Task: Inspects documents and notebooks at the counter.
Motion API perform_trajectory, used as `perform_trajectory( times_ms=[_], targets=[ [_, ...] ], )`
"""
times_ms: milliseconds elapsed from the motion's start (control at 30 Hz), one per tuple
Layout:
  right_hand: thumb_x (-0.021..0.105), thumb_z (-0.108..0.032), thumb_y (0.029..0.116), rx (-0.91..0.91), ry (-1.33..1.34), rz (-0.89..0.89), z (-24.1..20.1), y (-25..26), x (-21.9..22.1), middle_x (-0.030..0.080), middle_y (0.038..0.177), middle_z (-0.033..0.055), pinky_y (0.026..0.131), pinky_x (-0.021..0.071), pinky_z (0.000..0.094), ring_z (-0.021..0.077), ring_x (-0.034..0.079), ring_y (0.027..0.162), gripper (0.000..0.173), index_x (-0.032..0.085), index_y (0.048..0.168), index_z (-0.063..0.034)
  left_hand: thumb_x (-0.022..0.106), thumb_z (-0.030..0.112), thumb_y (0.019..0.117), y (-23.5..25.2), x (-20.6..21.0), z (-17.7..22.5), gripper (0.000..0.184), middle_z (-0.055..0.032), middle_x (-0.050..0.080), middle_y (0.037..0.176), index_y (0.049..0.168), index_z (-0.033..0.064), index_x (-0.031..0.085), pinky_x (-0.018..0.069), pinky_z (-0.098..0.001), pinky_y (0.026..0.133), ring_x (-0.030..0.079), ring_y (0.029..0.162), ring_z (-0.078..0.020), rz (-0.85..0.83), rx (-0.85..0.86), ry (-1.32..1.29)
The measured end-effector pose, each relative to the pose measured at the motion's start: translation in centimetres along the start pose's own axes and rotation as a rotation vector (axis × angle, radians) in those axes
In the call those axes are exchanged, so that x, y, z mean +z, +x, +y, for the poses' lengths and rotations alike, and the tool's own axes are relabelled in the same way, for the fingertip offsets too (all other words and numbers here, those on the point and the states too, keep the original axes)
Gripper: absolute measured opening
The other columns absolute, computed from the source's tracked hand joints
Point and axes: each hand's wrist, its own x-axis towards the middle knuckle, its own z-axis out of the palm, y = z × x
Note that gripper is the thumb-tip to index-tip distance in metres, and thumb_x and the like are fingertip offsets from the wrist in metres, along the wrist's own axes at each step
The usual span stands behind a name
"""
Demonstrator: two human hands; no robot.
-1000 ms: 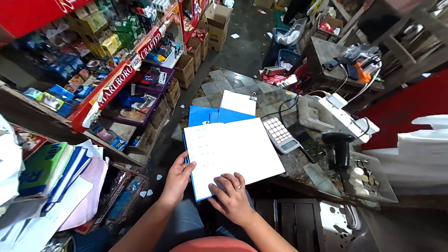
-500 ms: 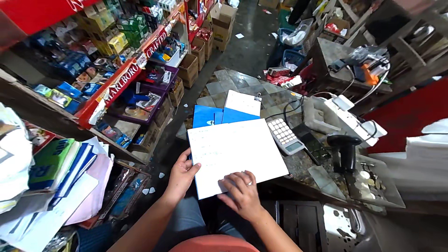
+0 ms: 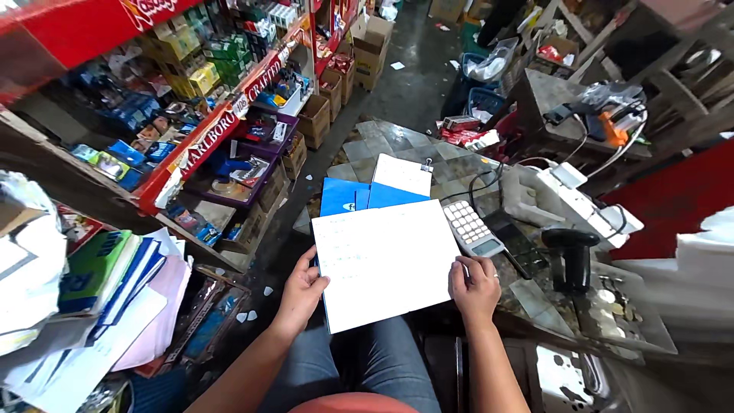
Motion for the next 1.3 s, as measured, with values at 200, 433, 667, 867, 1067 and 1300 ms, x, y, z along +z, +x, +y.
perform_trajectory(
  times_ms=[200,433,667,867,1067,1300],
  targets=[
    [0.051,-0.029,0.0992,-0.054,-0.062,0.074,0.2,-0.2,0.5,0.071,0.099,0.0203,0.072,0.0536,0.0463,0.0356,0.069,0.089,0.036,0.078,0.097,-0.0042,0.055,-0.002,0.1005,0.1,-0.2,-0.1,0.056,-0.0102,0.075,0.098,0.153,0.0036,0.036,0.0597,-0.0259,0.062,0.074,0.079,-0.0149,0.004,0.008,-0.015],
    [0.052,-0.027,0.0988,-0.068,-0.080,0.108,0.1,-0.3,0.7,0.072,0.099,0.0197,0.070,0.0538,0.0463,0.0351,0.069,0.088,0.035,0.078,0.094,-0.0047,0.059,0.014,0.1041,0.1,-0.9,0.3,0.013,-0.0043,0.072,0.082,0.103,0.0022,0.064,0.0592,-0.0247,0.059,0.070,0.068,-0.0100,-0.005,-0.033,0.165],
    [0.051,-0.027,0.0989,-0.063,-0.074,0.116,0.0,-0.3,0.6,0.073,0.098,0.0182,0.070,0.0547,0.0461,0.0338,0.070,0.088,0.034,0.078,0.094,-0.0059,0.070,0.022,0.0966,0.5,-3.0,0.4,0.015,0.0065,0.048,0.062,0.088,0.0092,0.068,0.0370,-0.0220,0.056,0.042,0.055,-0.0034,-0.073,0.086,0.637],
    [0.057,-0.027,0.0999,0.013,0.186,0.106,0.6,0.0,0.3,0.072,0.095,0.0158,0.072,0.0554,0.0375,0.0230,0.069,0.084,0.033,0.077,0.095,-0.0010,0.066,0.017,0.0988,0.6,-2.8,0.7,0.013,0.0033,0.058,0.073,0.092,0.0058,0.066,0.0428,-0.0178,0.059,0.051,0.060,-0.0009,0.002,0.147,0.544],
    [0.058,-0.016,0.1005,0.129,0.515,0.120,0.8,0.4,-0.4,0.069,0.088,0.0068,0.076,0.0509,0.0137,-0.0008,0.062,0.081,0.027,0.073,0.093,0.0055,0.036,0.029,0.1102,0.3,-2.2,2.5,0.037,0.0049,0.067,0.085,0.113,0.0034,0.064,0.0535,-0.0176,0.066,0.063,0.072,0.0006,0.017,0.219,0.315],
    [0.049,-0.011,0.1029,0.285,0.712,0.095,0.8,0.8,-1.1,0.068,0.087,-0.0034,0.074,0.0527,0.0158,-0.0025,0.063,0.081,0.026,0.070,0.093,0.0010,0.020,0.067,0.1035,-1.9,4.9,0.4,0.078,-0.0132,0.037,0.164,0.154,0.0141,0.047,0.0241,-0.0620,0.121,0.027,0.154,-0.0351,-0.648,0.730,0.903]
  ],
)
